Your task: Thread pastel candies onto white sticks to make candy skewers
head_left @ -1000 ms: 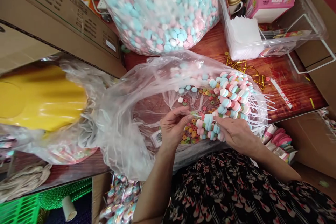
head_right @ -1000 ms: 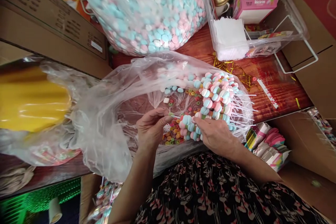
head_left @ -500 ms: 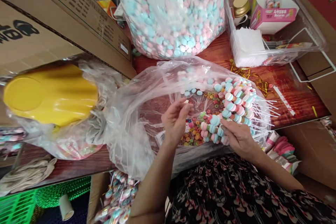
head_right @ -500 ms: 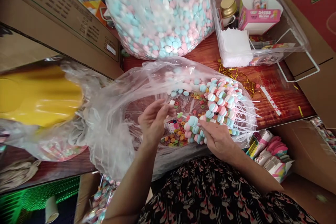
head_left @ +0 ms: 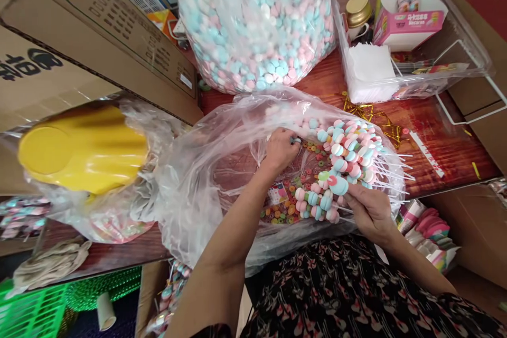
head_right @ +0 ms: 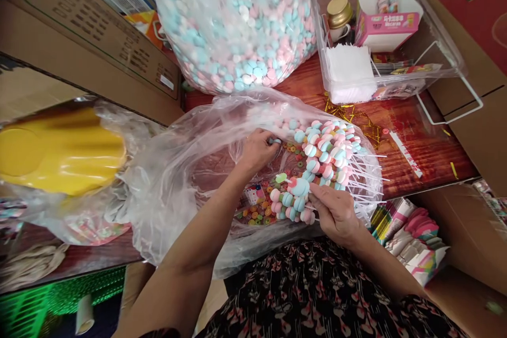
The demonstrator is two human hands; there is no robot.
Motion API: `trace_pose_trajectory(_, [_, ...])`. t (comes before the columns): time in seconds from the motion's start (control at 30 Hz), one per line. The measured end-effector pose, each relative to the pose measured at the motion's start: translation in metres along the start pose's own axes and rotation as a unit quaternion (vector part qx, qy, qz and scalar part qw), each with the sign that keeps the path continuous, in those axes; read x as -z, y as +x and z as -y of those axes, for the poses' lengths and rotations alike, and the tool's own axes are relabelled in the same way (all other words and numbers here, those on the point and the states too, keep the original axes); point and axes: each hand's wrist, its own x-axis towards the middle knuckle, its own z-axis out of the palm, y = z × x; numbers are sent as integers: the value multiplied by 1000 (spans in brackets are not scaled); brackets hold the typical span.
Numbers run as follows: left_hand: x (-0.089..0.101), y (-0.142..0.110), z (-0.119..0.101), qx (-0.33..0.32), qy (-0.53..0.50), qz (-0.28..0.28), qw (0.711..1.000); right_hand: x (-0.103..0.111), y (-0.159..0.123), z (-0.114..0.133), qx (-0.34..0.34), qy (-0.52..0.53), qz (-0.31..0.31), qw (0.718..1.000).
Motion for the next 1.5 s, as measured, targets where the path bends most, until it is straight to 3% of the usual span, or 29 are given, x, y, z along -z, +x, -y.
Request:
trace_pose_trajectory(0.1, [5, -18, 4, -35, -36, 11, 999, 7, -5, -4, 19, -14, -6, 1000])
trace_pose_trajectory(0.2, [11, -44, 12, -71, -94, -12, 993, 11, -10, -8, 16, -13, -11, 1000])
trace_pose_trajectory(0.27, [12, -59, 20, -44, -181, -14, 982, 12, -11, -8, 19, -8, -13, 1000])
trace_pose_trajectory(0.37, [8, -70, 28, 53, -297, -6, 953, 9, -9, -5, 30, -8, -12, 999])
trace_pose_trajectory(0.43, [4, -69, 27, 61, -279, -21, 958, 7, -6, -1, 33, -12, -13, 999])
trace_pose_trajectory(0.53, [2, -61, 18, -44, -145, 3, 988, 5, -3, 4, 42, -22, -19, 999])
trace_pose_trajectory(0.6, [5, -55, 14, -102, -92, 33, 990, 5, -3, 5, 48, -27, -21, 998])
trace_pose_trajectory(0.77, [11, -33, 18, -91, -77, 4, 993, 9, -8, 3, 20, -21, -18, 999])
trace_pose_trajectory(0.87, [5, -17, 21, -156, -37, 57, 985, 8, -8, 4, 18, -14, -13, 1000])
trace_pose_trajectory(0.93, [4, -9, 20, -160, -66, 76, 982, 7, -8, 6, 28, -17, -10, 999])
trace_pose_trajectory(1.0, [8, -9, 17, -104, -177, 66, 976, 6, -7, 7, 31, -24, -17, 999])
trace_pose_trajectory(1.07, [19, -18, 11, -16, -356, 66, 932, 5, -8, 5, 16, -32, -26, 999])
trace_pose_trajectory(1.13, [33, -36, 3, 59, -538, 90, 836, 2, -9, 0, -4, -42, -14, 999])
trace_pose_trajectory(1.2, [45, -58, -5, 93, -654, 94, 745, -2, -9, -5, -8, -47, 9, 999])
trace_pose_trajectory(1.27, [52, -79, -12, 104, -711, 94, 689, -6, -8, -7, 5, -48, 23, 999])
trace_pose_trajectory(1.37, [54, -99, -14, 101, -744, 64, 658, -8, -5, -5, 27, -54, 24, 998])
trace_pose_trajectory(1.43, [52, -107, -11, 93, -739, 35, 667, -6, -2, -3, 37, -71, 27, 996])
trace_pose_trajectory(1.5, [49, -113, -9, 84, -712, 13, 697, -3, -1, -1, 38, -103, 53, 993])
